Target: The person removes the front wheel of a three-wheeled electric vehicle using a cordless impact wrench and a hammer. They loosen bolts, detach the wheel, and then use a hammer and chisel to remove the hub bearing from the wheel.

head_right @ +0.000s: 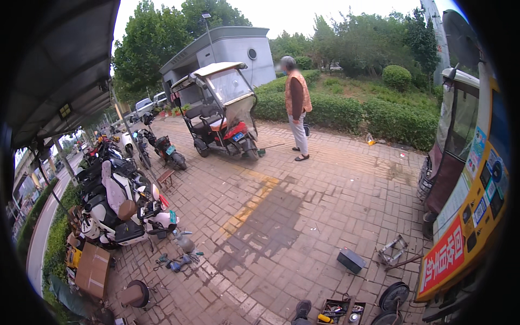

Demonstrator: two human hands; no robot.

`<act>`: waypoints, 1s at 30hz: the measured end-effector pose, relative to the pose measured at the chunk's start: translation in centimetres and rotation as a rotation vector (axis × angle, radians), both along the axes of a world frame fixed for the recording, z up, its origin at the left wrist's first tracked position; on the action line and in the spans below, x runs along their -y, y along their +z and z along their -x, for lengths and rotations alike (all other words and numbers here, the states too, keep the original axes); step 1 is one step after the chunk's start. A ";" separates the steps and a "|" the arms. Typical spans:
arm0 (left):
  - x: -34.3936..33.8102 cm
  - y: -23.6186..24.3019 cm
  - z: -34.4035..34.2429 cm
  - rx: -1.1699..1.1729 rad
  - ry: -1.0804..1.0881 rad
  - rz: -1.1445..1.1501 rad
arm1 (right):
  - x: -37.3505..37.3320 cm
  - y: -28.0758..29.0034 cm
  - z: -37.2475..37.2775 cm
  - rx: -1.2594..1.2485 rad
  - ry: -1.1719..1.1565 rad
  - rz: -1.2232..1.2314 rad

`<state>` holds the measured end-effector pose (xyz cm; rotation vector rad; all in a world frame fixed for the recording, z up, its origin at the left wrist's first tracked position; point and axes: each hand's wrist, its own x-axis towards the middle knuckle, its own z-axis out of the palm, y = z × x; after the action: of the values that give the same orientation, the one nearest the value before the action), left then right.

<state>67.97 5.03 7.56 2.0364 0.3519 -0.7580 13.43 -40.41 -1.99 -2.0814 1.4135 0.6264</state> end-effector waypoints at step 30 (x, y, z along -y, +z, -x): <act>-2.2 -1.5 -78.4 -0.233 0.387 -0.160 | 13.7 -1.6 -103.8 -0.073 0.188 -0.241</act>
<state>146.37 7.20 6.06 1.9436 0.9361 -0.7412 117.22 -54.14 -3.60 -2.0278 1.1242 0.9097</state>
